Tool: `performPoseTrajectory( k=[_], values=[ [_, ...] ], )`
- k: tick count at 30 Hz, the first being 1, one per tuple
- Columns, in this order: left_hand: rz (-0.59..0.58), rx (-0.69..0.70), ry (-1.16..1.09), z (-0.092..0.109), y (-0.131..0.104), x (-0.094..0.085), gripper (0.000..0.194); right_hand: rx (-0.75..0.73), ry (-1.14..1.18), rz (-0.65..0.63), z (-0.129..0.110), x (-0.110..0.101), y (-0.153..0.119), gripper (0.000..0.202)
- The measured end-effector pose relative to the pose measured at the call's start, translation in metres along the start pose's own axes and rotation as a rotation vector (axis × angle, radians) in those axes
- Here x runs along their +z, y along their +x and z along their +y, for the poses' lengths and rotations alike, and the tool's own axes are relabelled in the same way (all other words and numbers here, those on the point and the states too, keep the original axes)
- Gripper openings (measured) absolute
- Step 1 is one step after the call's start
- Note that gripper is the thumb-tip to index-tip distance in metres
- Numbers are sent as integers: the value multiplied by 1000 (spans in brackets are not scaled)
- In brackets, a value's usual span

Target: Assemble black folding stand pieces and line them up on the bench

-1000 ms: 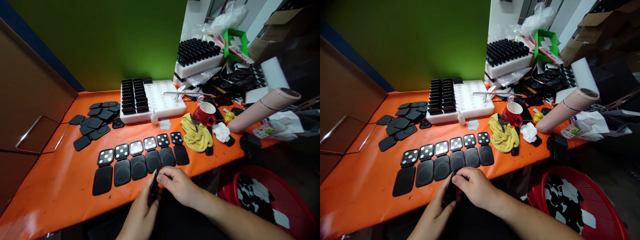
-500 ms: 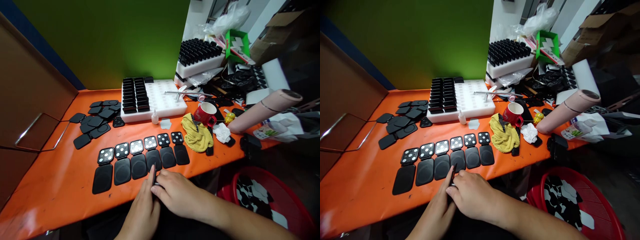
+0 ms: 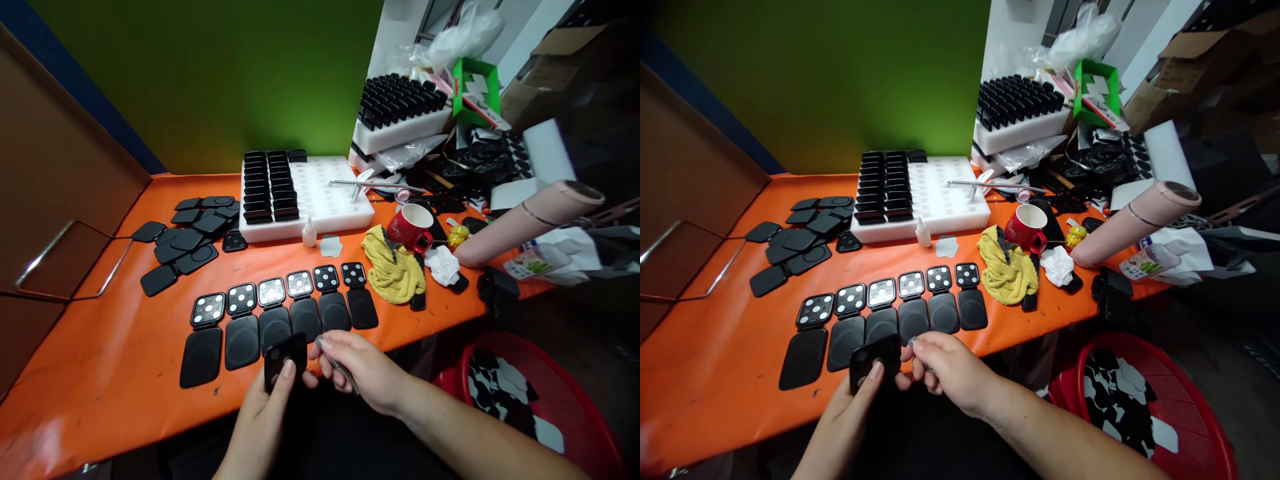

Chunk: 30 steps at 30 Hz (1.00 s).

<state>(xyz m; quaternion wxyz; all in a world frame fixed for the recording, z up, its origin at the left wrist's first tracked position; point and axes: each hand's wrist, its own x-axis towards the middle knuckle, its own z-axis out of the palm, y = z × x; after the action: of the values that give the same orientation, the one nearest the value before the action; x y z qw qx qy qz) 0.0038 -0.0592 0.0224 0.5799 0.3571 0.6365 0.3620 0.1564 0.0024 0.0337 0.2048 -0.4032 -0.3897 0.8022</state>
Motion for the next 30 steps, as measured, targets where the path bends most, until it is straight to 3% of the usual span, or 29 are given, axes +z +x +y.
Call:
performPoseTrajectory(
  k=[3, 7, 12, 18, 20, 22, 25, 27, 30],
  values=[
    [-5, 107, 139, -1, 0, -2, 37, 15, -102, -61, 0, -1, -1, 34],
    [9, 401, 458, -6, -4, -5, 36, 20, -135, -55, 4, 0, -4, 35],
    [-16, 761, 827, -8, -12, -16, 62, 161, 77, -128, 1, -1, -12, 34],
    [-75, 890, 959, -9, -16, -20, 78, 238, 210, -82, 0, 3, -19, 30],
    [-94, 864, 860, -9, -14, -17, 74, 206, 280, -56, 3, 5, -19, 30],
    [-109, 737, 673, -7, -11, -12, 59, 181, 337, -55, 6, 6, -17, 30],
    [-39, 307, 256, -2, -4, -5, 28, 153, 347, -112, 7, 3, -13, 36],
    [32, 66, -21, 1, -1, -1, 25, 152, 307, -139, 6, 1, -11, 38],
    [92, 11, -134, 4, -1, 1, 27, 213, 234, -147, 5, 0, -9, 30]
  ],
)
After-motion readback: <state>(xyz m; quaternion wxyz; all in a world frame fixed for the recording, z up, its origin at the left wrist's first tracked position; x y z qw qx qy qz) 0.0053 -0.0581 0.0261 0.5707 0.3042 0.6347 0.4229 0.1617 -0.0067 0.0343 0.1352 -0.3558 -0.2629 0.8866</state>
